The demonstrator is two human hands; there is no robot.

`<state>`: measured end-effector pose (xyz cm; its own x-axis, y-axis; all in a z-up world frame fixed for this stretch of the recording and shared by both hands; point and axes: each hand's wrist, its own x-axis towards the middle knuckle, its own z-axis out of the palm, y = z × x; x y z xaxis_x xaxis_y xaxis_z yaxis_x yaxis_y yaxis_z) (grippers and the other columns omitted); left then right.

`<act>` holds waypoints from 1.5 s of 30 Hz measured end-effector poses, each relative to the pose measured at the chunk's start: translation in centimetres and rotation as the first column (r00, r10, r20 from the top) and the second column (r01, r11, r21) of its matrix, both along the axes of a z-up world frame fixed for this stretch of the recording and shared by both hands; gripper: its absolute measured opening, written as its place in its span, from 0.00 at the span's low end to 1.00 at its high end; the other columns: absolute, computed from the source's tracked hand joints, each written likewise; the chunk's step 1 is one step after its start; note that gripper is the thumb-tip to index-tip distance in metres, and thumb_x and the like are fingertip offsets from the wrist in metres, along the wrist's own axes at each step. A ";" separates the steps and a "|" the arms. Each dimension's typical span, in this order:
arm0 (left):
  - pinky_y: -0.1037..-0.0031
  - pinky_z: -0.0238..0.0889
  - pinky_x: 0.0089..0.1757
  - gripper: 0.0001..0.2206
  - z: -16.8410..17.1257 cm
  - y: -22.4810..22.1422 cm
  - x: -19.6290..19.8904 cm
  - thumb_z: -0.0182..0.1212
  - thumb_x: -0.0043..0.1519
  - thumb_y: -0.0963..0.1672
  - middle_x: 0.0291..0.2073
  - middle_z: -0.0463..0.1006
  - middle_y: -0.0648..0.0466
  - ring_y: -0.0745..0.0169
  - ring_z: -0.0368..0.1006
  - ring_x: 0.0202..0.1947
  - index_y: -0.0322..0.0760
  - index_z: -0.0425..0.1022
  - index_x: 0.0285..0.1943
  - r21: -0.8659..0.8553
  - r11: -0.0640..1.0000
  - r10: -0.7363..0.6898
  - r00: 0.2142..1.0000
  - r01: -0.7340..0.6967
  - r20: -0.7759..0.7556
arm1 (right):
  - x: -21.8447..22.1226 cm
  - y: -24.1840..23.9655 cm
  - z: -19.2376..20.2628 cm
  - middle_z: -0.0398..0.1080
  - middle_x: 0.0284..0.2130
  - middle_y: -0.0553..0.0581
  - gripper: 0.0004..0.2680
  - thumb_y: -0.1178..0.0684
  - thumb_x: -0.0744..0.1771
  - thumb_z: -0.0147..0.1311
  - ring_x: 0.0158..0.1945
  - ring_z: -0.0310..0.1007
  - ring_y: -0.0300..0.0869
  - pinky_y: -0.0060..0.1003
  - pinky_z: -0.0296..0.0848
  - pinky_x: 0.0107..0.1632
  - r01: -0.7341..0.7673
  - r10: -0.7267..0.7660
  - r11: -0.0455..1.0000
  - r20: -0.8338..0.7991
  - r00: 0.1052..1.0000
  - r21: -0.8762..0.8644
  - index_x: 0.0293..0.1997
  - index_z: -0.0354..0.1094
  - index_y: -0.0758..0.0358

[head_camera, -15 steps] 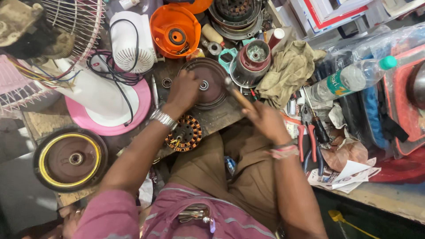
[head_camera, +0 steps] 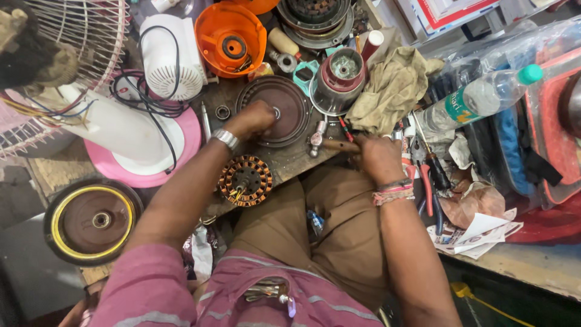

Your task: The person disassembles a small electric motor, removes the rotor, and uses a hammer to tap a bearing into a metal housing. The person then places the rotor into the housing and continues to assemble the motor components.

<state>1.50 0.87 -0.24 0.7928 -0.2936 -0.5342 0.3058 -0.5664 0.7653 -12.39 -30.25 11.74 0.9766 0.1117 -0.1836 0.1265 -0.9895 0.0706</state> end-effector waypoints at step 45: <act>0.67 0.76 0.24 0.28 4.1 4.1 -6.2 0.66 0.56 0.39 0.48 0.75 0.44 0.52 0.81 0.36 0.30 0.58 0.66 -0.391 0.720 0.560 0.813 -0.573 -0.160 | -3.0 3.2 4.7 0.78 0.39 0.63 0.16 0.51 0.61 0.64 0.40 0.77 0.58 0.49 0.73 0.42 -0.025 -0.077 0.858 0.178 0.981 0.513 0.56 0.76 0.49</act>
